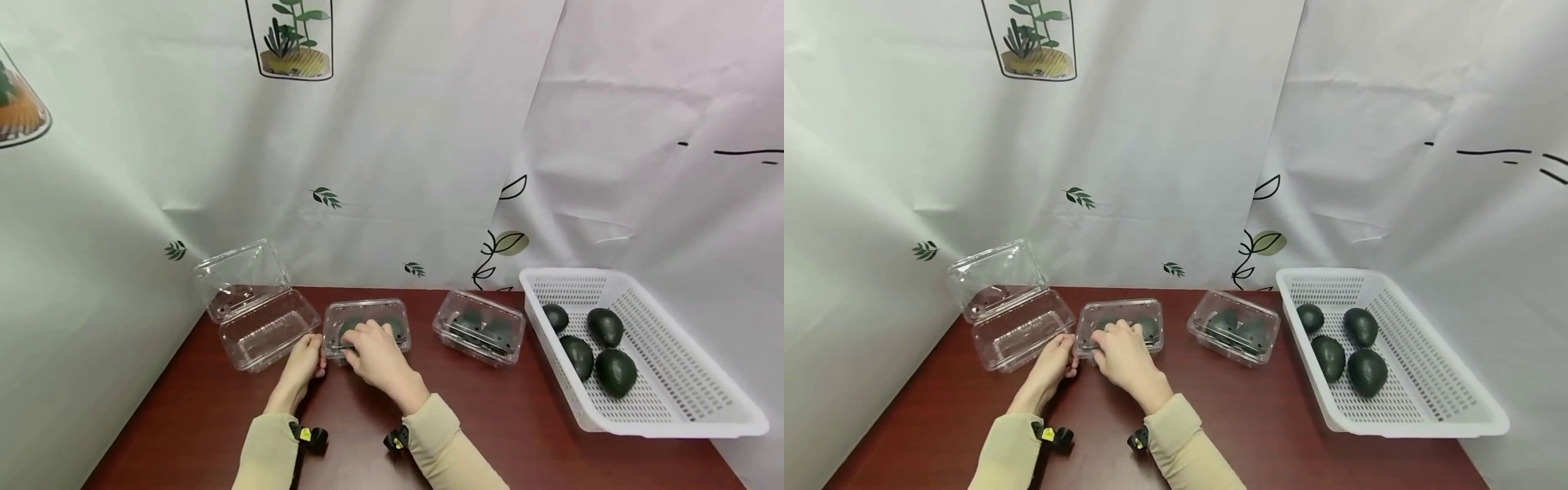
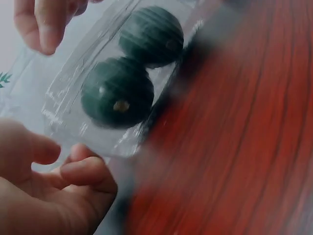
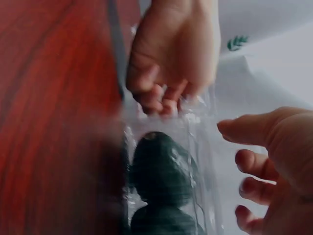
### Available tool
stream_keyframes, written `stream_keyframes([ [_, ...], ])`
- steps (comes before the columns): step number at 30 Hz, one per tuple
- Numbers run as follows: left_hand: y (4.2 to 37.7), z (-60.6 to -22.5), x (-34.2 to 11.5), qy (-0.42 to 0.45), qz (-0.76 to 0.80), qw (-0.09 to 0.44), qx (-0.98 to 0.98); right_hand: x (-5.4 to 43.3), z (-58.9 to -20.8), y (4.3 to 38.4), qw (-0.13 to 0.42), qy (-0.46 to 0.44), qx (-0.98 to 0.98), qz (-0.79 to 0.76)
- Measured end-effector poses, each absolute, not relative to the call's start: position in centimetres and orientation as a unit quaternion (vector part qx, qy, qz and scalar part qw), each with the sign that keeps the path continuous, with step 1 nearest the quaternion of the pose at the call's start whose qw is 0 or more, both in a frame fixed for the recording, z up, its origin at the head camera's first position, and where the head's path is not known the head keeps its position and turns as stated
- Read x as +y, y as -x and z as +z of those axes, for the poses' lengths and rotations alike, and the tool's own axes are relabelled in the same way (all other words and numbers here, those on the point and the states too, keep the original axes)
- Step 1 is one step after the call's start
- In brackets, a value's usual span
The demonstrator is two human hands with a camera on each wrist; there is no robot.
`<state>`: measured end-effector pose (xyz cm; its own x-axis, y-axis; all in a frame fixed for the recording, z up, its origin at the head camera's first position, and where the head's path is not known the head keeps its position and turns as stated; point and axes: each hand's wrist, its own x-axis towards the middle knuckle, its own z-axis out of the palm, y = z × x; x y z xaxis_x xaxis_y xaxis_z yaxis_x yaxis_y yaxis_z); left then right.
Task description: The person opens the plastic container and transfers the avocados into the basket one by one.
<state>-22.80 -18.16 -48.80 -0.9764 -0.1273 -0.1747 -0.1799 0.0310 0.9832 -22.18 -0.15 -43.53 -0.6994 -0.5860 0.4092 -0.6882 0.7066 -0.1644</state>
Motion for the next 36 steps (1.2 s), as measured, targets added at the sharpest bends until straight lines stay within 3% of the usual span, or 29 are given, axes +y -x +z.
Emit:
stream_keyframes([
  [4, 23.3, -49.2, -18.0, 0.123, 0.706, 0.011, 0.697, -1.1, -44.2, 22.2, 0.199, -0.341, -0.91, 0.126],
  [36, 24.0, -50.1, -17.4, 0.091, 0.675, -0.006, 0.732, -3.4, -46.2, 22.8, 0.266, -0.373, -0.889, 0.019],
])
